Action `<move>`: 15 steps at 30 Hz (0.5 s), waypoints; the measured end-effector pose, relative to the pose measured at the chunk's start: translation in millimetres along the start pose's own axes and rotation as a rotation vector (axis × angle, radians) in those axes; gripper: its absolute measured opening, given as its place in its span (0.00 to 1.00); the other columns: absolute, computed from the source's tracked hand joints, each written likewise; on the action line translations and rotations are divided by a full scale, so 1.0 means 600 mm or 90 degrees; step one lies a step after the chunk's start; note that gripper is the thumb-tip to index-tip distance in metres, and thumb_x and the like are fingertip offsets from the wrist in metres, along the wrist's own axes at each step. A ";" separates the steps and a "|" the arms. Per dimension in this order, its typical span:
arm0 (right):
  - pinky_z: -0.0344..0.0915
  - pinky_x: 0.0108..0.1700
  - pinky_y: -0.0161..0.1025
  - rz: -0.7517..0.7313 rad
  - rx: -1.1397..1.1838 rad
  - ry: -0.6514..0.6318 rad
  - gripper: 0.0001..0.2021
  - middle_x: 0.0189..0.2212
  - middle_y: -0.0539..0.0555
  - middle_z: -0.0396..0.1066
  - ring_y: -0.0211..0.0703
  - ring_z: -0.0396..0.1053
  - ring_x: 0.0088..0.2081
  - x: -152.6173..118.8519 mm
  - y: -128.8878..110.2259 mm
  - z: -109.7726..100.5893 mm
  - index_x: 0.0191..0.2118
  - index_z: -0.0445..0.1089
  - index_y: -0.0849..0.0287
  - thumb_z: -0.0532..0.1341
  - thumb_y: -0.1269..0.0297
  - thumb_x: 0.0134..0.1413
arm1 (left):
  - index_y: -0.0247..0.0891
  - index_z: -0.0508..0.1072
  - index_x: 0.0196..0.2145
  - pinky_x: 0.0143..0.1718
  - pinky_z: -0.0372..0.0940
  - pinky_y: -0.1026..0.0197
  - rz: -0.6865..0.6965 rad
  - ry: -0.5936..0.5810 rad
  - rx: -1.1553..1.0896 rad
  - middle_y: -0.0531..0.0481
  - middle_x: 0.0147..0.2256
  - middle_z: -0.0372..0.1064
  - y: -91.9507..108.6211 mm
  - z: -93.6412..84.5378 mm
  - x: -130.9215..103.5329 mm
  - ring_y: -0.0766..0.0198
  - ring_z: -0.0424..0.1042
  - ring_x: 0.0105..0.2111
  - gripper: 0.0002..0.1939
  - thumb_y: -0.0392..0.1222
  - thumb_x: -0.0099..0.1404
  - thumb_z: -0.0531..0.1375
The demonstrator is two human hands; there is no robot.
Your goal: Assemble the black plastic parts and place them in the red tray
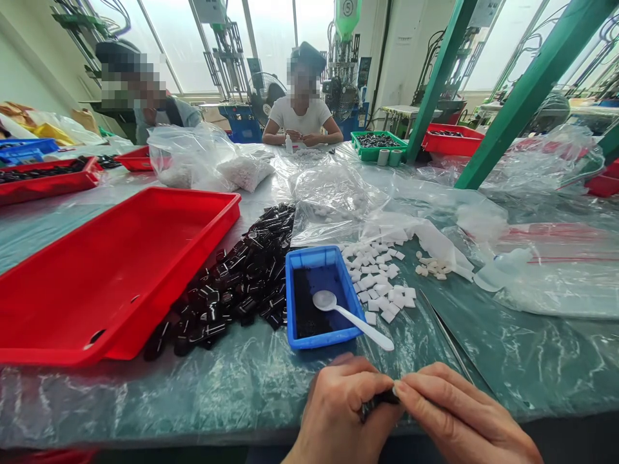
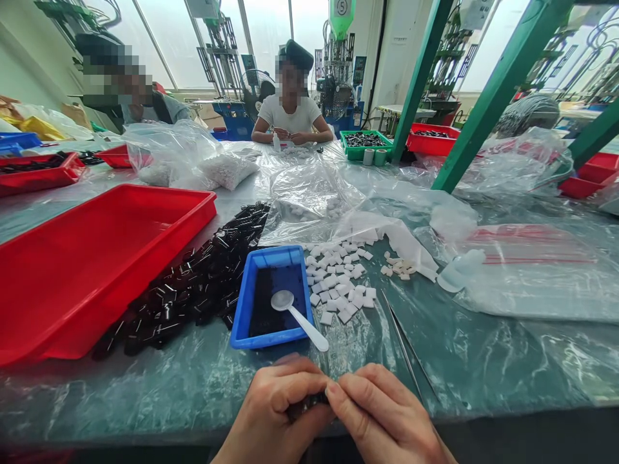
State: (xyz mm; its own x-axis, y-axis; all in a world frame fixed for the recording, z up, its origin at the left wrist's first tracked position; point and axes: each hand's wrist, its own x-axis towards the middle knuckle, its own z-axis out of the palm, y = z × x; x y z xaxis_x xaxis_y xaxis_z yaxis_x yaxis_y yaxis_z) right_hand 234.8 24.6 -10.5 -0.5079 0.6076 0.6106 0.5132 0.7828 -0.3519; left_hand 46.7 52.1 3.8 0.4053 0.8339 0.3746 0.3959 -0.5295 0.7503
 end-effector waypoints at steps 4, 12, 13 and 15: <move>0.73 0.44 0.40 0.001 -0.001 0.013 0.23 0.40 0.59 0.73 0.45 0.72 0.44 0.000 0.000 0.003 0.63 0.58 0.60 0.52 0.76 0.64 | 0.30 0.79 0.23 0.21 0.61 0.69 0.004 0.001 0.001 0.48 0.19 0.73 0.000 0.000 0.000 0.66 0.71 0.20 0.05 0.24 0.52 0.66; 0.73 0.44 0.37 -0.019 -0.014 0.029 0.20 0.39 0.59 0.73 0.44 0.72 0.43 0.002 0.000 0.005 0.59 0.63 0.65 0.54 0.77 0.62 | 0.30 0.78 0.21 0.23 0.62 0.68 -0.005 -0.012 -0.015 0.47 0.19 0.73 0.000 0.000 -0.001 0.65 0.71 0.21 0.07 0.25 0.54 0.64; 0.73 0.44 0.37 -0.015 -0.009 0.032 0.19 0.39 0.59 0.73 0.44 0.72 0.43 0.004 0.000 0.006 0.58 0.64 0.65 0.55 0.78 0.61 | 0.30 0.78 0.22 0.23 0.62 0.68 -0.009 -0.012 -0.012 0.48 0.19 0.72 0.000 0.000 -0.001 0.65 0.71 0.21 0.07 0.25 0.54 0.64; 0.73 0.43 0.37 -0.012 -0.001 0.045 0.19 0.38 0.59 0.74 0.44 0.72 0.42 0.007 0.002 0.011 0.56 0.66 0.66 0.55 0.80 0.59 | 0.31 0.78 0.22 0.22 0.61 0.68 -0.015 -0.011 -0.006 0.48 0.19 0.72 -0.001 0.000 -0.001 0.65 0.70 0.20 0.07 0.25 0.54 0.63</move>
State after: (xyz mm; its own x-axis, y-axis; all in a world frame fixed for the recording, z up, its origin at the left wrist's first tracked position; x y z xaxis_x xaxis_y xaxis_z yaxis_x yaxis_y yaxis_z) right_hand 229.0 29.1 -13.1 -0.4676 0.5823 0.6651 0.5055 0.7934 -0.3392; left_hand 46.4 51.6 2.9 0.4109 0.8430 0.3472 0.3972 -0.5083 0.7641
